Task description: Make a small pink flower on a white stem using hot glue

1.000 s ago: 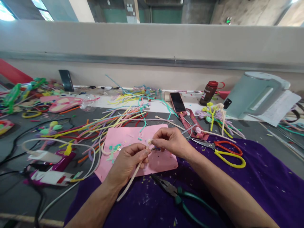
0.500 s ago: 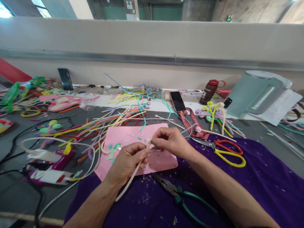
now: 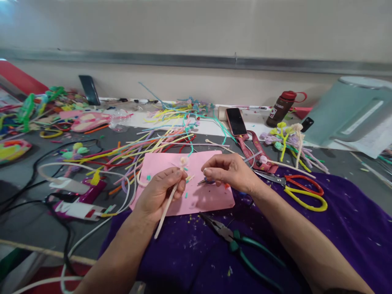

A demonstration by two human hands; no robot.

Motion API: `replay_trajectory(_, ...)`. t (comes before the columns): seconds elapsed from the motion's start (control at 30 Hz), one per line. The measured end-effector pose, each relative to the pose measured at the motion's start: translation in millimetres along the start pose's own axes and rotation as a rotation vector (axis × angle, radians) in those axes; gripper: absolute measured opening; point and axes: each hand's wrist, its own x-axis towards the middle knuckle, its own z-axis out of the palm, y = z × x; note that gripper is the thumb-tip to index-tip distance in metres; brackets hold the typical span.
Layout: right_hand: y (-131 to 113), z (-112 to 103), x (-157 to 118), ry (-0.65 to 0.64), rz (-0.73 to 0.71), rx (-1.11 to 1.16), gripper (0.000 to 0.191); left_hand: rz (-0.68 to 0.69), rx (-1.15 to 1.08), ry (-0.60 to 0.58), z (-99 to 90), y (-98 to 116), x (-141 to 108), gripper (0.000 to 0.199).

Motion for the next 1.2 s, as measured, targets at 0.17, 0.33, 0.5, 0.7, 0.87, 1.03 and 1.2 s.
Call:
replay_trajectory(0.17,5.1,2.4,4.1,0.055,-0.031,0.014,0.019,-0.06,-0.038,-0.037,-0.7,-1.5,1.4,0.019)
replay_trajectory(0.33,7.7,4.8,6.7,0.068,-0.051,0.065,0.007,-0.131,-0.077,-0.038,-0.5,-3.8,3.4,0.021)
replay_trajectory(0.5,9.0,7.6,6.6,0.024,-0.052,0.075,0.008,-0.166,-0.089,-0.063,0.3,-7.2,4.6,0.019)
replay_trajectory(0.7,14.5,13.4,10.3,0.082,-0.13,-0.007,0.029,-0.179,-0.104,-0.078,1.1,-9.5,5.4,0.019)
replay_trajectory(0.87,17.9,16.6,14.0,0.151,-0.056,0.004,0.028,-0.183,-0.1,-0.07,1.1,-10.3,5.2,0.019)
replay_trajectory(1.03,18.2,16.8,16.0,0.129,-0.06,0.044,0.016,-0.173,-0.069,-0.072,0.6,-9.9,4.4,0.02)
replay_trajectory(1.2,21.1,15.4,16.9,0.099,-0.065,0.097,0.015,-0.168,-0.052,-0.058,0.5,-9.6,3.7,0.018)
